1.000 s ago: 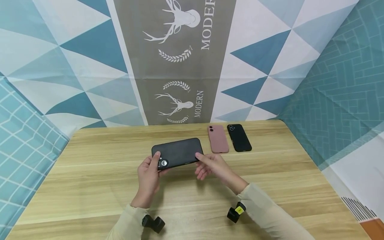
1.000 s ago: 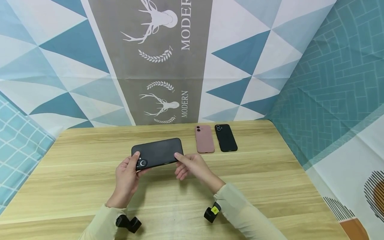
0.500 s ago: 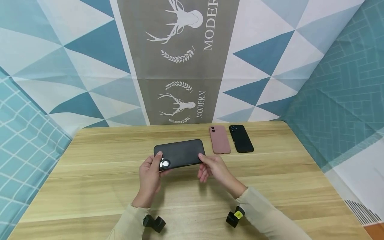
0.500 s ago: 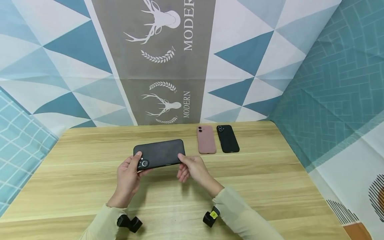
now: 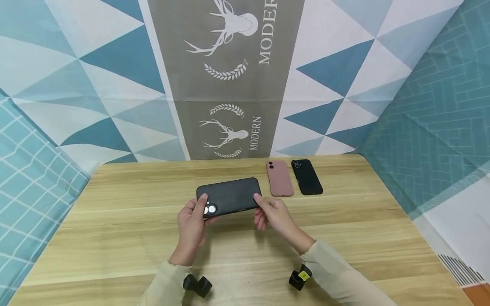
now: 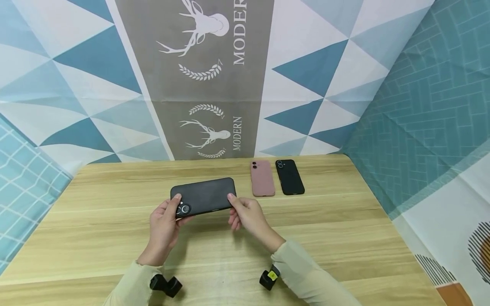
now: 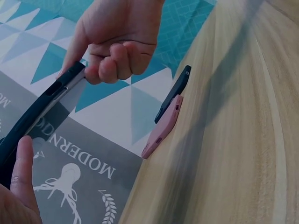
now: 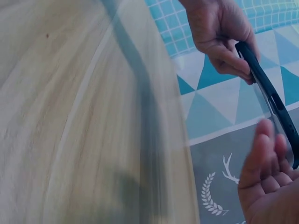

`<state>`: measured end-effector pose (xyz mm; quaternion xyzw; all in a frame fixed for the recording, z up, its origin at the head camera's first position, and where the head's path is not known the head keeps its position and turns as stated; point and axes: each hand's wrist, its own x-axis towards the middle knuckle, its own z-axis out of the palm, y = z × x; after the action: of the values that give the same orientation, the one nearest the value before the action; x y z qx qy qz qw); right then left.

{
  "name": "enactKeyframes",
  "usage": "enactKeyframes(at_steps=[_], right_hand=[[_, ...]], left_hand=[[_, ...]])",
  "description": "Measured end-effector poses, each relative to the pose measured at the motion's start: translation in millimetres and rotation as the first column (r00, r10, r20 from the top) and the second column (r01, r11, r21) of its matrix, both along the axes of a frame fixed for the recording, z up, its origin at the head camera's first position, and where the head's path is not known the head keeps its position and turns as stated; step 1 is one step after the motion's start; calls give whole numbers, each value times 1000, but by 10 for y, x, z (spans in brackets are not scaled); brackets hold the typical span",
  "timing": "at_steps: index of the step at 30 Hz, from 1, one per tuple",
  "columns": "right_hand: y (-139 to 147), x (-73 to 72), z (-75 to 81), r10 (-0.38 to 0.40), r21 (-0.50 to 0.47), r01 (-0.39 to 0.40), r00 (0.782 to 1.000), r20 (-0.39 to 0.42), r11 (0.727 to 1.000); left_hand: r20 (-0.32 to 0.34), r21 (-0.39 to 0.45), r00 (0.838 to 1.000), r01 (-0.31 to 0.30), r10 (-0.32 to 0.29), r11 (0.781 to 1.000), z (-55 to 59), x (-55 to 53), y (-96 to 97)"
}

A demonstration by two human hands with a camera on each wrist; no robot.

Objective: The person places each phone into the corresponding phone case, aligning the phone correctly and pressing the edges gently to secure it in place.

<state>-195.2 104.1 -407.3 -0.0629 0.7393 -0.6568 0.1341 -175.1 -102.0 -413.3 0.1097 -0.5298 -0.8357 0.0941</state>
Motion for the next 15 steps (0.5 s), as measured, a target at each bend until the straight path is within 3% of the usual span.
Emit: enactKeyframes(at_steps=[9, 15], right_hand=[[-31, 30, -39, -69, 16, 69, 998, -13, 997], [-43, 43, -74, -84, -34, 84, 996, 6, 996]], left_hand=[[1, -24, 1000, 22, -22, 999, 23, -11, -21], [0, -35, 1000, 24, -24, 999, 29, -17, -24]])
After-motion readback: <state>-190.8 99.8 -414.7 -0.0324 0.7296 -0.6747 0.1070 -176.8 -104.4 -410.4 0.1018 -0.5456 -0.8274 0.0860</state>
